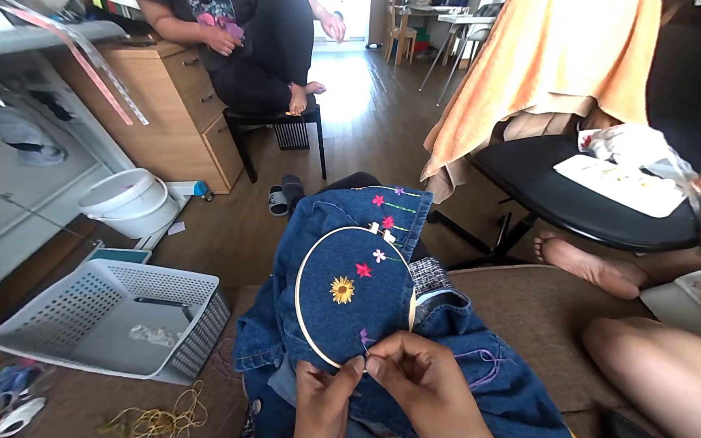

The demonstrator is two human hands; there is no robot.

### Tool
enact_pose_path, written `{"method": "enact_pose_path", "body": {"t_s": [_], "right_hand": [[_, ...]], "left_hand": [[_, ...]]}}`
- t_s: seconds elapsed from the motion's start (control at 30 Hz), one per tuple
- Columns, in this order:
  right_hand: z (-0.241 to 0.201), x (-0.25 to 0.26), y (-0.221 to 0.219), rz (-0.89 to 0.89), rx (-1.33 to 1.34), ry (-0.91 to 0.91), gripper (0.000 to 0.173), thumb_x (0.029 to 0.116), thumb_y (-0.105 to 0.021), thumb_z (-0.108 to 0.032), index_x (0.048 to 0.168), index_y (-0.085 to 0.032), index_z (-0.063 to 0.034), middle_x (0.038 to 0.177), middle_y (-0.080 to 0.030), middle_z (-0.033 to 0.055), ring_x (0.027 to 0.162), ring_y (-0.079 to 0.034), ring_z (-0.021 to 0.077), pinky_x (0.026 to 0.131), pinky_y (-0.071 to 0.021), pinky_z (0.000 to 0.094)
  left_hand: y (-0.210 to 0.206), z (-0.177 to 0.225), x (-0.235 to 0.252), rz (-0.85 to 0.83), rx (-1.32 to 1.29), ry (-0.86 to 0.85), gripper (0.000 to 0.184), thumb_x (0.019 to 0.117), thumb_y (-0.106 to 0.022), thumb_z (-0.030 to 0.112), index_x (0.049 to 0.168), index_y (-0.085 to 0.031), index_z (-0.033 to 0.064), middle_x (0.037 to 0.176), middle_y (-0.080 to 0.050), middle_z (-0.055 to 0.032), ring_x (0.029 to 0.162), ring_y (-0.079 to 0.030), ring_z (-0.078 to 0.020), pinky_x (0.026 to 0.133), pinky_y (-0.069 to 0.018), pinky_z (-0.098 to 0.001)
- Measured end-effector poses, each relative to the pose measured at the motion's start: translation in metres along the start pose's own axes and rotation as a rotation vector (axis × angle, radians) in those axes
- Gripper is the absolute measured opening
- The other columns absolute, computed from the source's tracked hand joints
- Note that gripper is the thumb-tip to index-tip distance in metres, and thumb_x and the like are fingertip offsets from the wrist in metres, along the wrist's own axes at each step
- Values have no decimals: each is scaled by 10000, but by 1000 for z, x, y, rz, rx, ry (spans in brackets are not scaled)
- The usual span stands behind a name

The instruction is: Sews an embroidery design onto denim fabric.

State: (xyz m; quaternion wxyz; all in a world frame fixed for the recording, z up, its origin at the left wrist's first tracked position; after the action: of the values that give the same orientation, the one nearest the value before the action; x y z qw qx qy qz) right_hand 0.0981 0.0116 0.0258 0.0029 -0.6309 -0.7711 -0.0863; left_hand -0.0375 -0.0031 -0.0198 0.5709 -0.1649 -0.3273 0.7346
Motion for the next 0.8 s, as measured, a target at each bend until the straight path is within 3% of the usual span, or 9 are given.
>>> {"method": "enact_pose_path", "body": {"t_s": [0.13,0.27,0.4,0.8], "right_hand": [[3,0,-3,22,-23,29,52,899,-714,-48,947,-726,-33,759,-678,-34,595,-585,-9,543,-497,165],[8,-1,-7,50,-47,90,66,898,-707,-43,959,-715,-20,771,-657,-15,591,-564,-4,536,-482,156],[12,-1,-10,86,-92,164,65,896,-707,-47,952,-718,-16,793,-653,6,598,-561,-2,538,-481,145],[13,0,-15,147,-168,247,46,895,-703,-60,912,-707,-18,826,-645,23,605,-544,-12,535,-468,126]], "left_hand": [[-5,5,0,76,-54,67,248,823,-684,-88,1019,-671,64,924,-779,-58,852,-755,-111,809,-633,-318],[-17,13,2,211,-70,155,182,905,-560,-86,1076,-578,-25,914,-759,-105,834,-758,-152,802,-641,-337],[-22,18,4,255,-33,209,170,923,-511,-104,1070,-563,-37,898,-749,-115,805,-752,-156,783,-643,-333],[-23,19,3,257,-5,211,204,906,-531,-126,1089,-551,-37,908,-749,-110,808,-753,-159,774,-646,-338]]}}
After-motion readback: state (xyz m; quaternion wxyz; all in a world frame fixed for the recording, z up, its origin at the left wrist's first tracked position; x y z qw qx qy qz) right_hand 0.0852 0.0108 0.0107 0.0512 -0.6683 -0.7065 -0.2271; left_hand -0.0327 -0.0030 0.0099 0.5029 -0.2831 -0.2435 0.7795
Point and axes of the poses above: each hand's wrist, its own x-axis towards the middle knuckle, its own y-axis out of the back of the hand, z = x × y, the point moved 1 cm from there along x, towards the middle knuckle
